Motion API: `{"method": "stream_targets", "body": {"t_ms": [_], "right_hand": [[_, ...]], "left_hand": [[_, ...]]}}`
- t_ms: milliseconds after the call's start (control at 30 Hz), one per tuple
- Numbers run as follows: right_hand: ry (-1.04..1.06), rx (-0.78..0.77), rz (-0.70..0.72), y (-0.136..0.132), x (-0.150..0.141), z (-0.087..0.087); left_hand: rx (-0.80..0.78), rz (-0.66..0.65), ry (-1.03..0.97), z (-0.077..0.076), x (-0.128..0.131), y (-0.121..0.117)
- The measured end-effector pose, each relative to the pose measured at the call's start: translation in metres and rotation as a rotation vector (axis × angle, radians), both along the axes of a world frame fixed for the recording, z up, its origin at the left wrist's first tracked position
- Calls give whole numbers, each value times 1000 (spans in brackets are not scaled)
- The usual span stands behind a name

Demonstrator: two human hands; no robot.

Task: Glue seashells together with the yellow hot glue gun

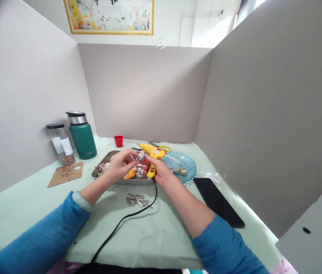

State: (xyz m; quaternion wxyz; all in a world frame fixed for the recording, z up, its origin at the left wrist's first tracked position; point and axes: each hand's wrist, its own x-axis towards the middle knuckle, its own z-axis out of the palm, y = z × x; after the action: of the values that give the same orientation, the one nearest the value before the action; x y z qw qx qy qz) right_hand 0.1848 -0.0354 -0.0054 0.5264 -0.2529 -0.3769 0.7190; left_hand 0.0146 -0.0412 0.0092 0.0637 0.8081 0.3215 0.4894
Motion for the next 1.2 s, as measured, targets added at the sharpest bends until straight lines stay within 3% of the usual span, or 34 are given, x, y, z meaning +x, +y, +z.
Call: {"method": "stream_targets", "body": {"t_ms": [133, 300, 400, 733, 900, 1200], "right_hand": [[3, 11, -48, -1, -2, 1], [55, 20, -105, 1, -3, -3], [71, 40, -109, 4, -3, -6], [96, 68, -200, -2, -7, -3], [1, 169, -197, -4, -10, -6], [-24, 207, -193, -5, -9, -7]], "left_hand": [[-44, -50, -97, 0, -1, 3], [-391, -240, -312, -1, 2, 5], [-503, -287, -363, 0, 3, 2], [-630, -314, -472, 0, 5, 1], [-630, -319, -533, -1, 6, 0], [-720, -438, -545, -7, 0, 6]]}}
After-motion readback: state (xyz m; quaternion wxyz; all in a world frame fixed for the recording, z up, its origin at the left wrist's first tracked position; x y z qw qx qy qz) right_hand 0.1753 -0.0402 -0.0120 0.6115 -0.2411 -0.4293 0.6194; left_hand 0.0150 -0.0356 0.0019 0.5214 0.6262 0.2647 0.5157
